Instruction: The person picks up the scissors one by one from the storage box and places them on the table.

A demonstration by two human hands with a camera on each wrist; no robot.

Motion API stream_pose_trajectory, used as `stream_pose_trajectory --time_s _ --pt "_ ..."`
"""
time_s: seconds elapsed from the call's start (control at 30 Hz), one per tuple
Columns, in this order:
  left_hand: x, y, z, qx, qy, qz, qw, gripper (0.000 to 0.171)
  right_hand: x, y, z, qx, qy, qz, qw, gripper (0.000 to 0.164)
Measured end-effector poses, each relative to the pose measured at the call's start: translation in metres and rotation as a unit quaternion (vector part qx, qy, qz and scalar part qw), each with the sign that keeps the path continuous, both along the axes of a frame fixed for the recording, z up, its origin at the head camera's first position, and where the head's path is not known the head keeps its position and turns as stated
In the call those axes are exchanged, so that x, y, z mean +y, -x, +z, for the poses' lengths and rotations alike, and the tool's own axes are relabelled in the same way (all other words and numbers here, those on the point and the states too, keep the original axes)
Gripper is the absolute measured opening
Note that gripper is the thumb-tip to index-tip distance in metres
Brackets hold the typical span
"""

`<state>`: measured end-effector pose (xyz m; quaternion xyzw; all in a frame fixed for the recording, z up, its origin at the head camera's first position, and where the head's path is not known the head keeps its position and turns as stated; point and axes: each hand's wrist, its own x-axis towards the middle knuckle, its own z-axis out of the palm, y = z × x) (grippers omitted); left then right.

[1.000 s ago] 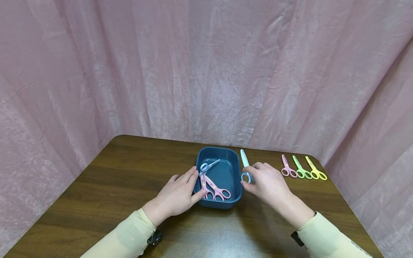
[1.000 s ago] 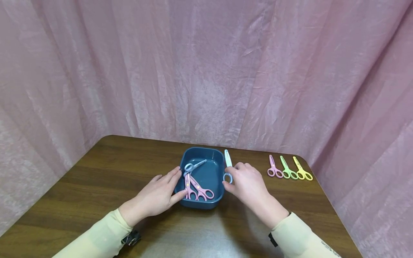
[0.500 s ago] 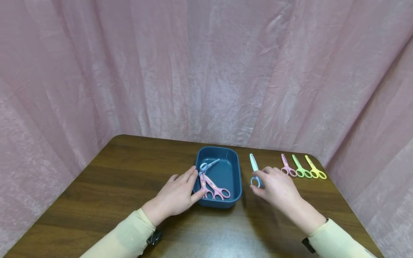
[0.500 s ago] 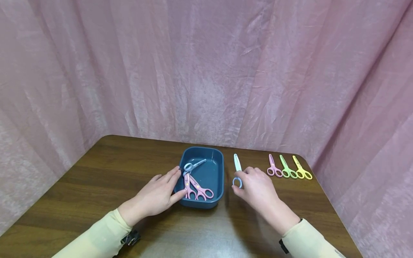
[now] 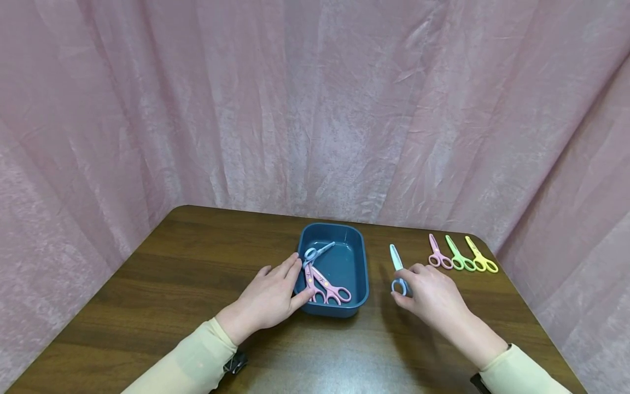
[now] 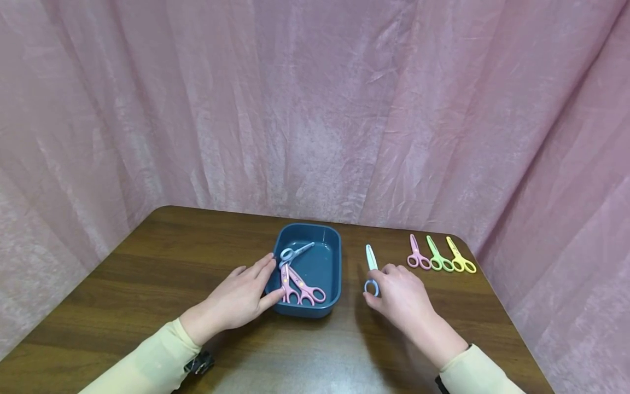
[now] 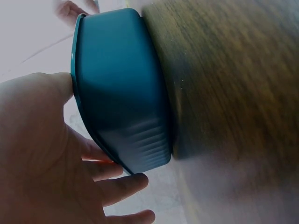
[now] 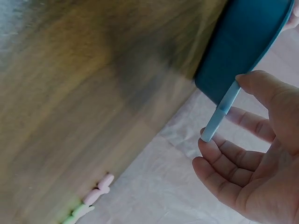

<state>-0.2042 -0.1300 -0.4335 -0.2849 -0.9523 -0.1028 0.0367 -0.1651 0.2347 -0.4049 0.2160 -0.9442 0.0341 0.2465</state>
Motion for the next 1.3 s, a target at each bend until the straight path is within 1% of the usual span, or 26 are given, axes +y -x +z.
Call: stream_pose_trajectory --time_s 0.17,0.37,0.5,0.83,1.13,1.3 --pt "0.000 0.000 -0.001 0.000 0.004 0.002 1.0000 0.089 0.005 -0.003 -0.008 -0.021 -0.006 -0.009 1.000 0.026" --pt "0.000 -0.001 0.001 -0.002 0.000 0.003 1.0000 0.089 0.008 -0.006 -0.017 -0.047 -0.019 -0.020 0.998 0.029" --pt "0.000 -0.001 0.002 -0.005 -0.004 0.003 1.0000 0.088 0.008 -0.007 -0.023 -0.063 -0.028 -0.023 0.997 0.028" --pt "0.000 0.000 0.002 -0.005 0.003 0.000 1.0000 0.090 0.006 -0.009 -0.032 -0.054 -0.024 -0.019 0.998 0.024" --pt "0.000 0.001 0.001 -0.005 0.003 -0.001 1.0000 0.089 0.004 -0.011 -0.039 -0.057 -0.025 -0.018 0.998 0.023" --pt "0.000 0.001 0.001 -0.006 0.004 -0.001 1.0000 0.089 0.004 -0.012 -0.039 -0.073 -0.023 -0.025 0.997 0.024"
